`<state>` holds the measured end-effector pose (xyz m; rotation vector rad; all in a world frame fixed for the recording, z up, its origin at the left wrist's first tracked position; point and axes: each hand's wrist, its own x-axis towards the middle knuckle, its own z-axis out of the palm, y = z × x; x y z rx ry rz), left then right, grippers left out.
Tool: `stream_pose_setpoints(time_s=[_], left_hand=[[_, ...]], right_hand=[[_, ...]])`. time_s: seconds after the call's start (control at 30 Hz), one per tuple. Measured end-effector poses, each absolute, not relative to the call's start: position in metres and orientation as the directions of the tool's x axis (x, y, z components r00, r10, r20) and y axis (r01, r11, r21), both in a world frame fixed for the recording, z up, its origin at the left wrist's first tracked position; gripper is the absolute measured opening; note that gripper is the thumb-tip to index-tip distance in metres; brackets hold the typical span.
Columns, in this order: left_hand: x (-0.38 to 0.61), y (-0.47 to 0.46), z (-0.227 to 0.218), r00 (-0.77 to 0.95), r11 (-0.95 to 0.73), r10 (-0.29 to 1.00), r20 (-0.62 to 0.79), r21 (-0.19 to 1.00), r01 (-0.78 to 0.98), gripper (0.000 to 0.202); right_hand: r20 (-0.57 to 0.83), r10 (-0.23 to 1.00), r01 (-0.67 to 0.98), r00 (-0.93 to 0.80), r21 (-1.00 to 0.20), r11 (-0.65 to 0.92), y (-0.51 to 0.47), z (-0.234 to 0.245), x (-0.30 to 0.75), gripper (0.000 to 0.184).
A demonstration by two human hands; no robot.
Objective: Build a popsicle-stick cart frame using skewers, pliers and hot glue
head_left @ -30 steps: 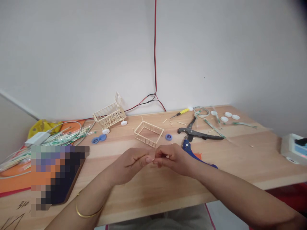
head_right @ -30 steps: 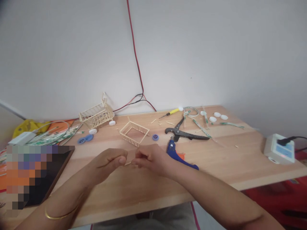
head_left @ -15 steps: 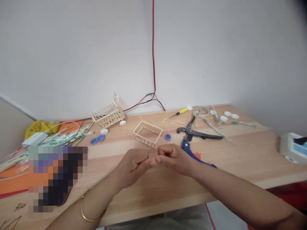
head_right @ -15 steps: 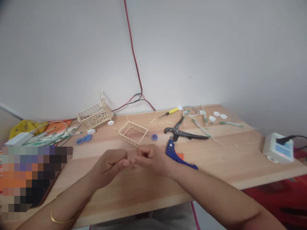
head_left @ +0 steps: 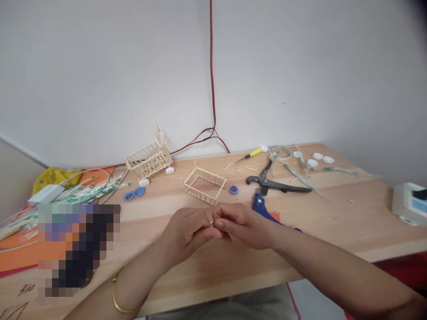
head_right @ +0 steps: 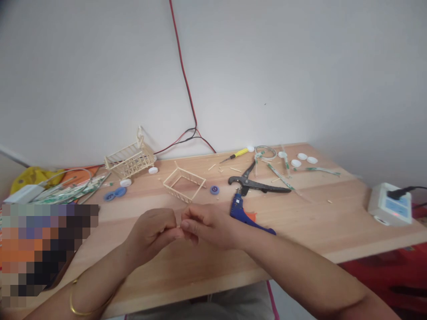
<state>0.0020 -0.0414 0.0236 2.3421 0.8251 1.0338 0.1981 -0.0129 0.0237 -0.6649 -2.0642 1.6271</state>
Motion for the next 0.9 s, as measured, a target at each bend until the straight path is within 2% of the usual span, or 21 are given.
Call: stream_pose_setpoints(time_s=[0.1, 0.17, 0.23, 0.47, 0.67, 0.8, 0.9], left_hand=[[0.003, -0.040, 0.021, 0.576, -0.807, 0.586, 0.570, 0.473, 0.353, 0.026], [0.004, -0.040, 0.019, 0.590, -0.821, 0.569, 0.573, 0.428, 0.377, 0.028], [0.005, -0.041, 0.018, 0.603, -0.821, 0.570, 0.558, 0.416, 0.392, 0.029], [0.007, -0.044, 0.018, 0.659, -0.789, 0.606, 0.447, 0.447, 0.422, 0.016], [0.002, -0.041, 0.018, 0.617, -0.830, 0.557, 0.556, 0.345, 0.439, 0.031], [-0.007, -0.040, 0.027, 0.510, -0.764, 0.643, 0.572, 0.433, 0.479, 0.036], [-0.011, -0.041, 0.035, 0.412, -0.663, 0.745, 0.525, 0.513, 0.545, 0.033]], right_hand=[[0.095, 0.601, 0.183, -0.794, -0.905, 0.385, -0.016, 0.028, 0.196, 0.026], [0.185, 0.564, 0.155, -0.805, -0.852, 0.500, -0.017, 0.028, 0.194, 0.025], [0.256, 0.519, 0.080, -0.816, -0.838, 0.540, -0.017, 0.026, 0.193, 0.026], [0.352, 0.482, -0.090, -0.803, -0.870, 0.485, -0.013, 0.020, 0.191, 0.031], [0.162, 0.528, 0.070, -0.834, -0.917, 0.392, -0.011, 0.029, 0.209, 0.018], [0.262, 0.539, 0.007, -0.800, -0.895, 0.445, -0.005, 0.034, 0.219, 0.013], [0.289, 0.530, -0.003, -0.797, -0.880, 0.475, 0.000, 0.035, 0.222, 0.020]])
